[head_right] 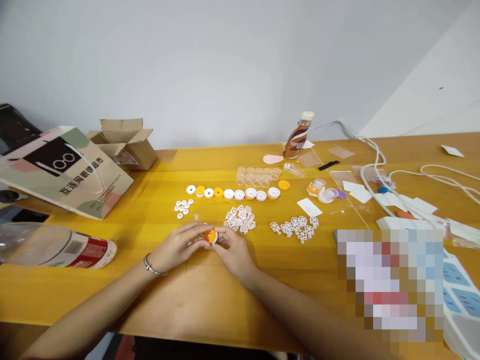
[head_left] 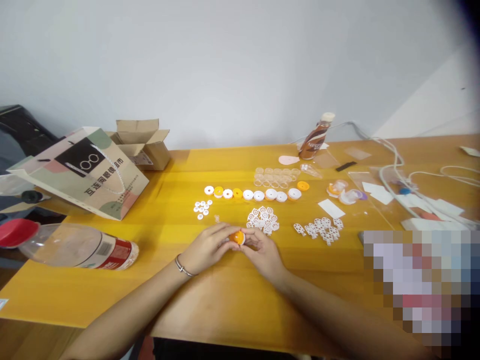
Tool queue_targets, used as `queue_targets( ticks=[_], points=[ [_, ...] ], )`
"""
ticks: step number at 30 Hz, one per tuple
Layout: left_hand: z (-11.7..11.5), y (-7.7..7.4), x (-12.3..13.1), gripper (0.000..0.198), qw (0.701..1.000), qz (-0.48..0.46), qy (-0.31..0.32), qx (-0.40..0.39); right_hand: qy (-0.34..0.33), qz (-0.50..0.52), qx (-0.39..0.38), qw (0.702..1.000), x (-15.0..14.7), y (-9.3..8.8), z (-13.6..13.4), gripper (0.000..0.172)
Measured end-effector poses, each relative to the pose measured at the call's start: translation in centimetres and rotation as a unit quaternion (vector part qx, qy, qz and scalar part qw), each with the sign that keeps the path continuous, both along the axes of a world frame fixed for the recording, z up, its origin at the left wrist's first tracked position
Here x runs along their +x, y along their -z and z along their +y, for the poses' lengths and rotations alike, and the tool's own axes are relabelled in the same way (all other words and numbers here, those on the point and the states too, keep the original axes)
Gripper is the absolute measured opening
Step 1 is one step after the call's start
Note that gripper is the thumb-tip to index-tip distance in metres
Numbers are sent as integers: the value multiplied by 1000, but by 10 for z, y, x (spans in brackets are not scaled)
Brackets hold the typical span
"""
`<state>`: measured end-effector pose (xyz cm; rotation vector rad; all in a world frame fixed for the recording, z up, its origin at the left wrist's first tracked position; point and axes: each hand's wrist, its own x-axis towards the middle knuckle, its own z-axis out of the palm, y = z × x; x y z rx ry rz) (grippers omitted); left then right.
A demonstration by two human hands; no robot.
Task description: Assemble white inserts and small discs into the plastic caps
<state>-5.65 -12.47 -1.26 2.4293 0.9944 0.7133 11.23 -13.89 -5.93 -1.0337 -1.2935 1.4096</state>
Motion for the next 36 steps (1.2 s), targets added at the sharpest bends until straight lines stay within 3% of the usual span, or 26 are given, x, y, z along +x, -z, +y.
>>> queue_targets(
  ticks=[9,17,21,23,25,29,32,36],
  points=[
    [-2,-1,1,36,1000,-25,9,0,-8,-10,24,1000,0,-1,-1,26],
    [-6,11,5,39,995,-92,-17,39,-18,-46,77,996,0,-5,-7,31],
    [-7,11,7,36,995,-88,-37,29,-85,-181,199,959,20,-23,12,29],
    [-8,11,8,36,997,-55,-36,29,-42,-285,249,924,43,-34,28,20],
    [-11,12,11,37,999,-9,-30,41,11,-389,224,894,74,-43,43,14],
    [-17,18,18,29,995,71,-22,61,31,-553,137,821,132,-48,58,12],
    [-19,21,22,19,993,95,-10,71,1,-575,74,814,153,-46,58,21],
    [-20,24,25,17,992,95,11,86,-26,-582,28,813,152,-43,57,26]
  ],
)
